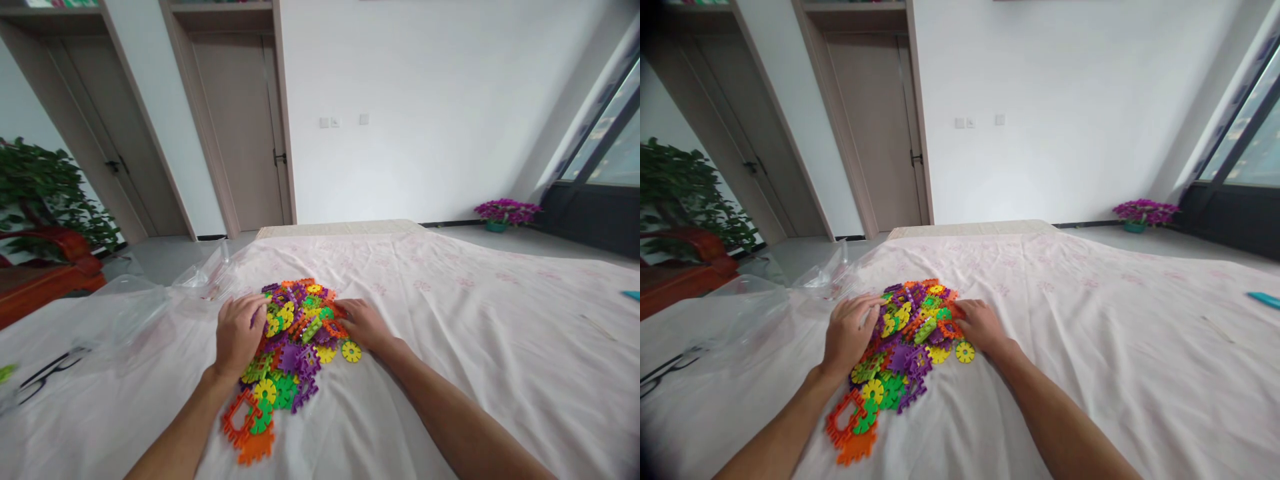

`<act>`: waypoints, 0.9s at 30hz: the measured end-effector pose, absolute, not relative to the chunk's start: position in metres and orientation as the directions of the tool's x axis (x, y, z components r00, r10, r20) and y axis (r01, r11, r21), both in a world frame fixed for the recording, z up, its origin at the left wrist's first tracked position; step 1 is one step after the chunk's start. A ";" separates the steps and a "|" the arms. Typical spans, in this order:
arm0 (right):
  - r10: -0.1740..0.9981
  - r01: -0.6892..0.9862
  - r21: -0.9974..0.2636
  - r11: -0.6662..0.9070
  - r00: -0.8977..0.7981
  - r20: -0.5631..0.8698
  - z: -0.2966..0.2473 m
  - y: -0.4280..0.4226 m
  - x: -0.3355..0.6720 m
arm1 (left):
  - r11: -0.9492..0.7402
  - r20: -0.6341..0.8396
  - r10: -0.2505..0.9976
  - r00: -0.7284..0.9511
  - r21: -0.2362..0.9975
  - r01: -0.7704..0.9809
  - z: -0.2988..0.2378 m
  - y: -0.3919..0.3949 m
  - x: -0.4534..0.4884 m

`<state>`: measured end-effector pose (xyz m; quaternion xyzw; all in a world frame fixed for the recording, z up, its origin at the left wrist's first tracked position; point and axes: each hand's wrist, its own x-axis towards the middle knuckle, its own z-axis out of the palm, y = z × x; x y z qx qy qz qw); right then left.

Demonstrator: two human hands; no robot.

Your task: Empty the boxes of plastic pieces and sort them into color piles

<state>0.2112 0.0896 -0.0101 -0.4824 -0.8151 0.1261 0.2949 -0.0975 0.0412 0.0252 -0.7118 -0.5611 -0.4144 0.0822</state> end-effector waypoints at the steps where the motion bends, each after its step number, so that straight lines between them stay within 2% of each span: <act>1: 0.855 0.698 -0.498 0.514 -0.375 0.357 -0.009 0.088 0.210 | -0.307 0.657 0.753 -0.026 0.386 0.870 0.017 0.048 -0.108; 4: 0.871 0.680 -0.546 0.490 -0.361 0.332 -0.007 0.088 0.208 | -0.206 0.548 0.824 -0.143 0.526 0.825 -0.011 0.063 -0.135; 6: 0.907 0.696 -0.585 0.417 -0.275 0.319 -0.009 0.090 0.208 | -0.133 0.464 0.867 -0.182 0.567 0.813 -0.026 0.070 -0.145; 9: 0.940 0.695 -0.655 0.297 -0.090 0.330 -0.014 0.099 0.215 | -0.079 0.392 0.905 -0.167 0.539 0.839 -0.036 0.072 -0.147; 12: 0.932 0.678 -0.706 0.207 0.082 0.353 -0.019 0.115 0.234 | -0.118 0.384 0.918 -0.096 0.496 0.860 -0.034 0.071 -0.144; 15: 0.918 0.693 -0.705 0.149 0.169 0.360 -0.025 0.129 0.262 | -0.142 0.384 0.921 -0.064 0.485 0.863 -0.032 0.071 -0.143; 20: 0.891 0.841 -0.541 0.017 0.233 0.389 -0.032 0.133 0.296 | -0.148 0.395 0.917 -0.059 0.474 0.868 -0.035 0.073 -0.146; 22: 0.879 0.884 -0.468 0.025 0.204 0.432 -0.030 0.129 0.297 | -0.148 0.391 0.919 -0.056 0.471 0.870 -0.036 0.074 -0.147; 24: 0.890 0.910 -0.405 0.085 0.113 0.441 -0.027 0.124 0.291 | -0.144 0.382 0.923 -0.052 0.468 0.872 -0.036 0.074 -0.146; 27: 0.923 0.923 -0.309 0.228 -0.104 0.371 -0.022 0.119 0.281 | -0.138 0.367 0.929 -0.048 0.464 0.875 -0.036 0.073 -0.146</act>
